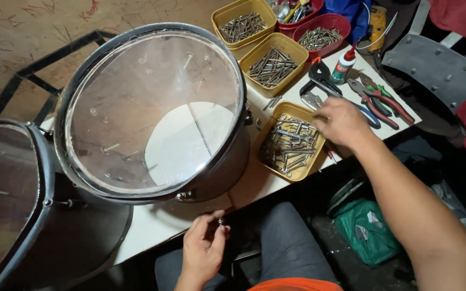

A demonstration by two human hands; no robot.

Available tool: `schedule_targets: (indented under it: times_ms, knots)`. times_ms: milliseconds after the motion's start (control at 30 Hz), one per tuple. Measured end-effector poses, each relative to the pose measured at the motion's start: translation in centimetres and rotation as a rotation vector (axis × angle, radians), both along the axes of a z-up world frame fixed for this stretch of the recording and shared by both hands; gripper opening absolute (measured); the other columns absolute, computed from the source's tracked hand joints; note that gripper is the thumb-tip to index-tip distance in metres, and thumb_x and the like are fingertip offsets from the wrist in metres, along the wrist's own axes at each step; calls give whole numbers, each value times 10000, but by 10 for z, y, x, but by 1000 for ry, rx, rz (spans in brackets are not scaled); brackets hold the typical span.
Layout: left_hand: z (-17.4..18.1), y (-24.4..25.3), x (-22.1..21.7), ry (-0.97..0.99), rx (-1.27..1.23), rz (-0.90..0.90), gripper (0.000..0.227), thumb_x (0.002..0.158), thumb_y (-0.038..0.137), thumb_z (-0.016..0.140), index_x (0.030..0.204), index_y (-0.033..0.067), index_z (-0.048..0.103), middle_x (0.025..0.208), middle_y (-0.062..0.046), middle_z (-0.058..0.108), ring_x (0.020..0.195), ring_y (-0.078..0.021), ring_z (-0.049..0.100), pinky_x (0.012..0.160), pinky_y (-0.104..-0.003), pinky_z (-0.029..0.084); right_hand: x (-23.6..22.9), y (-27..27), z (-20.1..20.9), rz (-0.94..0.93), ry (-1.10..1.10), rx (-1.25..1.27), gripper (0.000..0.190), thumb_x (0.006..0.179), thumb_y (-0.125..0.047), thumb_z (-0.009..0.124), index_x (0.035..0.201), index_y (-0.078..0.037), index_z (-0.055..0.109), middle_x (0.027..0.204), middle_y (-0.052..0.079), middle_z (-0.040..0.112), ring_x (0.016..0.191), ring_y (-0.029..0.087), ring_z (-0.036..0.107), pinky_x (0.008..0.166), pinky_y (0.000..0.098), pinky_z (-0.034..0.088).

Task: The person is assembling a drum by inserting and tightening metal bolts into the drum's rim. They pick bolts from a yellow container and secure them by hand around the drum head. The person also handles a container of bolts and a drumstick during the process.

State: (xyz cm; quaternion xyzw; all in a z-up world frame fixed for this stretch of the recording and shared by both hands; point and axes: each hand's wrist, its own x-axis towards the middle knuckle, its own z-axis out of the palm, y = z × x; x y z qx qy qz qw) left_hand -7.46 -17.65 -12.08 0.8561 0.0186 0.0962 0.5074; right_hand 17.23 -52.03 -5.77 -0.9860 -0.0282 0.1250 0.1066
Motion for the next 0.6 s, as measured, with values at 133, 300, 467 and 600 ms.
schedule_targets:
  times_ms: [133,300,467,600]
  knots:
    - [-1,-3,2,-40,20,-17,244,874,131,669,1100,112,759,999,-19,791,859,-139,747,829,-268,566,5,28,-5,203,158,-251,416,980,-346,602,1371,-217,660,1417,6,628,1328,247,568,1143,435,456]
    - [4,-8,2,-40,5,-15,269,870,125,654,1118,127,757,917,-23,764,779,-122,756,790,-258,576,29,39,-50,460,102,-566,176,902,-116,702,1070,-101,752,1045,89,762,996,274,741,897,452,613]
    - [0,-2,-1,-48,1,-13,232,881,121,653,1092,106,747,1003,-34,778,836,-136,757,816,-266,582,45,43,-29,390,33,-468,267,936,-86,555,1097,-152,757,1061,132,770,993,326,751,875,465,614]
    - [-15,6,-1,-62,54,-20,179,879,157,660,1036,98,724,1071,-42,799,897,-182,740,841,-307,554,25,51,38,94,30,-179,350,1022,-232,595,1361,-160,642,1426,69,628,1277,263,605,1132,461,495]
